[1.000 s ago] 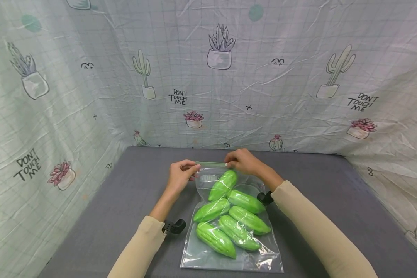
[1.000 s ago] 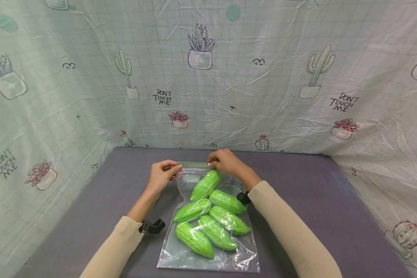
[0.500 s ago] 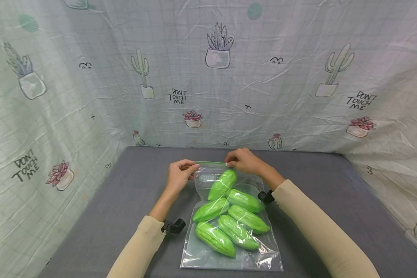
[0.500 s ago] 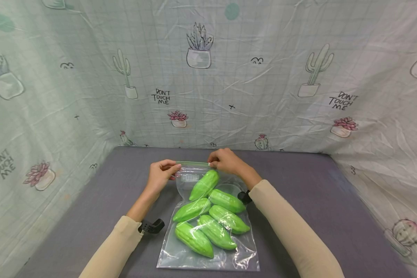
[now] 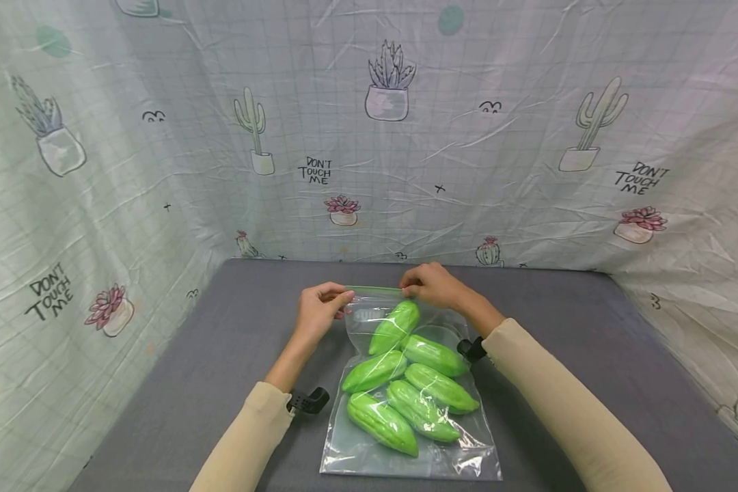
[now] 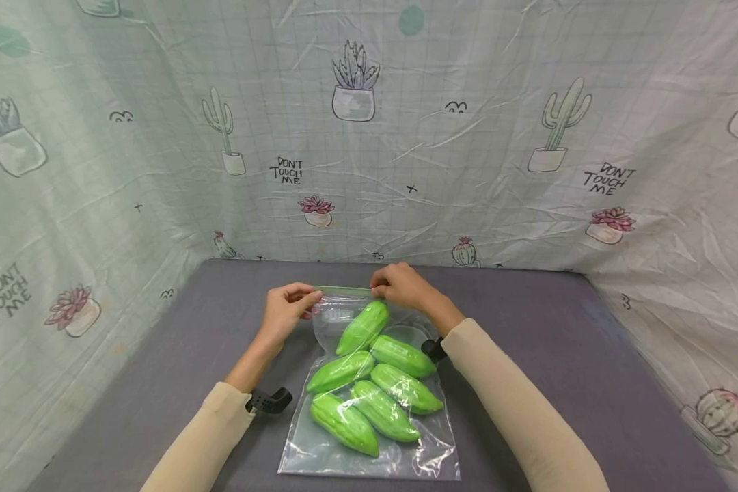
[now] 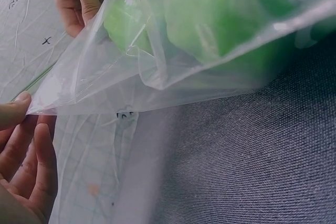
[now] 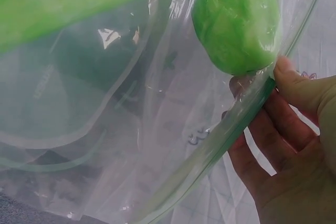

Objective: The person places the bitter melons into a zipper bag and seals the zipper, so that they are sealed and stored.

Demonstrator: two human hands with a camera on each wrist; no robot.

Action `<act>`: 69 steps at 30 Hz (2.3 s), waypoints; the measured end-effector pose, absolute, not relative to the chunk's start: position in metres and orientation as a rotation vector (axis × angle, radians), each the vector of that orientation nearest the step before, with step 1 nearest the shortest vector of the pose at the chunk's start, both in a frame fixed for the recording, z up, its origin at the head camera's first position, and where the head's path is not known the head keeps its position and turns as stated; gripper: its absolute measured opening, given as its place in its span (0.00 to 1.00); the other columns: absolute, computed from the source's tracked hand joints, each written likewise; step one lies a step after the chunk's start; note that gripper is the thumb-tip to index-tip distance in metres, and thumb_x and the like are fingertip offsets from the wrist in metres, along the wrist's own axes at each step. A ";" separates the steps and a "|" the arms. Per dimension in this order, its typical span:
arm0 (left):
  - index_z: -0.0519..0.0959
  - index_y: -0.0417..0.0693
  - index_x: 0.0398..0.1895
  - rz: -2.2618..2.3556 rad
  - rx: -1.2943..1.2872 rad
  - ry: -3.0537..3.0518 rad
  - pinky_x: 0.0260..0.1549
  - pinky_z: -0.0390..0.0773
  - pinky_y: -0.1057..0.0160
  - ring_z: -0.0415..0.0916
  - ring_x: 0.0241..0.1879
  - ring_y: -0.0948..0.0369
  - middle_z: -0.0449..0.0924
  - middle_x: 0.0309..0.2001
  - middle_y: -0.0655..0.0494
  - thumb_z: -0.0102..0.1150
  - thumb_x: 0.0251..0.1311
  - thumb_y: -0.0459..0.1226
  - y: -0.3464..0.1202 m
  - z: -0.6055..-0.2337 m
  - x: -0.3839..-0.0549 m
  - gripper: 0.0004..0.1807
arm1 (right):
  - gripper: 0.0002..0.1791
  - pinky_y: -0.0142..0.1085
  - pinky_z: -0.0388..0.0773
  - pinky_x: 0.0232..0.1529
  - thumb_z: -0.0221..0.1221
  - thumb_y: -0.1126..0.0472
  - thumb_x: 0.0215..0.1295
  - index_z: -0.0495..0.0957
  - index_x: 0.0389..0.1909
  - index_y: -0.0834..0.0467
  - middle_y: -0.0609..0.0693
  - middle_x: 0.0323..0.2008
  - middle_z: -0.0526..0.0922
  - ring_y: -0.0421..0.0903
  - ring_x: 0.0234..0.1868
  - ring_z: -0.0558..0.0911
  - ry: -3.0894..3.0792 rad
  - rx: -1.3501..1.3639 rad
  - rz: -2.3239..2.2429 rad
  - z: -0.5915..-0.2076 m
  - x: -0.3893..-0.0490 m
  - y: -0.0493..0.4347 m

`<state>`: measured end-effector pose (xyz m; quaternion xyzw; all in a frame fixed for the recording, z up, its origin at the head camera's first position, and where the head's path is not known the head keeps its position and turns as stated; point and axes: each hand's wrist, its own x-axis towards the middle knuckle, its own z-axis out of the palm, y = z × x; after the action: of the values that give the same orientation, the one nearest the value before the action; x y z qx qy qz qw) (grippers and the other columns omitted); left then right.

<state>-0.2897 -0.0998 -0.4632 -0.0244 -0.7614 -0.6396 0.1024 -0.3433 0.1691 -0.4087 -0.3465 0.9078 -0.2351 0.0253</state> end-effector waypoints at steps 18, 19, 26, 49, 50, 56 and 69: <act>0.87 0.39 0.44 -1.915 -0.067 -2.240 0.28 0.84 0.66 0.87 0.37 0.39 0.91 0.39 0.42 0.72 0.63 0.39 -0.100 -0.462 -0.289 0.12 | 0.09 0.39 0.84 0.40 0.62 0.58 0.73 0.88 0.45 0.58 0.49 0.37 0.90 0.40 0.35 0.85 2.769 -1.001 -0.795 -0.413 -0.346 0.175; 0.87 0.39 0.44 -1.920 -0.066 -2.240 0.28 0.84 0.66 0.87 0.38 0.37 0.91 0.40 0.41 0.72 0.63 0.38 -0.100 -0.462 -0.289 0.13 | 0.09 0.39 0.84 0.39 0.62 0.58 0.73 0.88 0.45 0.58 0.49 0.37 0.90 0.40 0.35 0.85 2.767 -0.999 -0.801 -0.414 -0.346 0.175; 0.87 0.38 0.46 -1.920 -0.050 -2.248 0.32 0.88 0.57 0.86 0.40 0.36 0.90 0.42 0.40 0.71 0.63 0.38 -0.100 -0.461 -0.289 0.13 | 0.09 0.39 0.84 0.40 0.63 0.58 0.72 0.87 0.45 0.57 0.50 0.38 0.90 0.41 0.36 0.85 2.762 -0.992 -0.800 -0.414 -0.345 0.175; 0.88 0.42 0.41 -1.918 -0.060 -2.226 0.29 0.85 0.63 0.86 0.39 0.36 0.91 0.35 0.52 0.72 0.62 0.38 -0.104 -0.465 -0.289 0.09 | 0.10 0.41 0.85 0.43 0.61 0.60 0.74 0.86 0.48 0.60 0.52 0.43 0.90 0.45 0.41 0.87 2.752 -0.934 -0.774 -0.414 -0.345 0.179; 0.88 0.42 0.41 -1.915 -0.059 -2.227 0.29 0.85 0.63 0.86 0.39 0.37 0.91 0.35 0.52 0.72 0.62 0.39 -0.104 -0.465 -0.289 0.10 | 0.10 0.41 0.85 0.43 0.61 0.61 0.74 0.86 0.48 0.60 0.53 0.43 0.90 0.45 0.41 0.87 2.753 -0.936 -0.773 -0.414 -0.345 0.180; 0.87 0.37 0.42 -1.915 -0.062 -2.236 0.29 0.86 0.61 0.87 0.30 0.52 0.91 0.36 0.47 0.71 0.63 0.37 -0.103 -0.455 -0.283 0.11 | 0.11 0.42 0.85 0.44 0.61 0.61 0.74 0.86 0.49 0.62 0.54 0.43 0.90 0.46 0.41 0.87 2.760 -0.975 -0.771 -0.413 -0.345 0.182; 0.87 0.39 0.44 -1.920 -0.028 -2.235 0.32 0.88 0.58 0.87 0.37 0.44 0.91 0.40 0.44 0.72 0.63 0.38 -0.106 -0.464 -0.288 0.12 | 0.12 0.43 0.85 0.45 0.59 0.62 0.75 0.86 0.50 0.62 0.56 0.46 0.90 0.48 0.43 0.88 2.758 -0.981 -0.752 -0.413 -0.343 0.186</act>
<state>-0.2884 -0.1060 -0.4635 -0.0094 -0.7549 -0.6485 0.0976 -0.3434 0.1859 -0.4127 -0.3242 0.9109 -0.2482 0.0598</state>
